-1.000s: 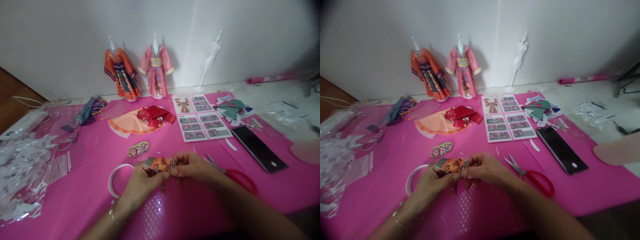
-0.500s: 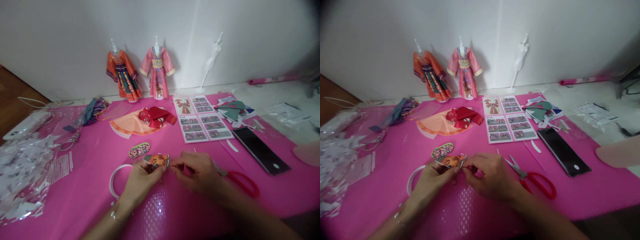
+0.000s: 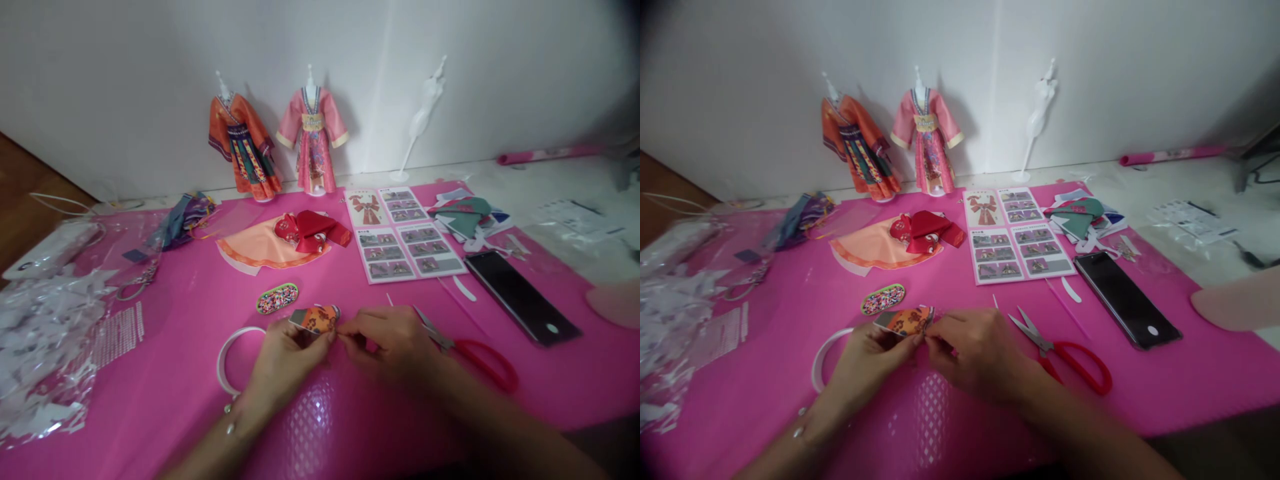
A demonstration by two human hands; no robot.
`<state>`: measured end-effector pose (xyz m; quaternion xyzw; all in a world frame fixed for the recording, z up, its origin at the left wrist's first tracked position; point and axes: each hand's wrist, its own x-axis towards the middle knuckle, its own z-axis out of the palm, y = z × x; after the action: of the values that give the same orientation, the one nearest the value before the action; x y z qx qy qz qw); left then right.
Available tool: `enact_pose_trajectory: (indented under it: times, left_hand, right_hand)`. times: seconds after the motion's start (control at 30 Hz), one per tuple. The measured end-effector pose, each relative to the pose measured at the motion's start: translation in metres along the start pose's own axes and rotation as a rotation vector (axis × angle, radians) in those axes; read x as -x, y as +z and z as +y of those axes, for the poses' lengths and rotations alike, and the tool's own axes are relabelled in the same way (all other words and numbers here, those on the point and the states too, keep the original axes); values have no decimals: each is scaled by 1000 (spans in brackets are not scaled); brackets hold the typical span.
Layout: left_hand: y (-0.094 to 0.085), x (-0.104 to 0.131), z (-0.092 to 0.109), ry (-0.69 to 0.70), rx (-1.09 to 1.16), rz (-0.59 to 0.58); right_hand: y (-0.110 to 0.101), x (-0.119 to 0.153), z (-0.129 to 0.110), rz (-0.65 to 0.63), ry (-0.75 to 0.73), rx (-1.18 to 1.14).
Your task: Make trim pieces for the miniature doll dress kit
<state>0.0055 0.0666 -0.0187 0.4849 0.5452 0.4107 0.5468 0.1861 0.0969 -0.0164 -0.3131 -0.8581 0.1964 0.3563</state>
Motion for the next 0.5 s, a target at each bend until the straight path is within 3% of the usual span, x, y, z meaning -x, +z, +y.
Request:
enact_pose_trajectory:
  times: [0.5]
  left_hand:
    - [4, 1, 8, -31, -41, 7]
  right_hand:
    - [1, -3, -1, 56, -7, 19]
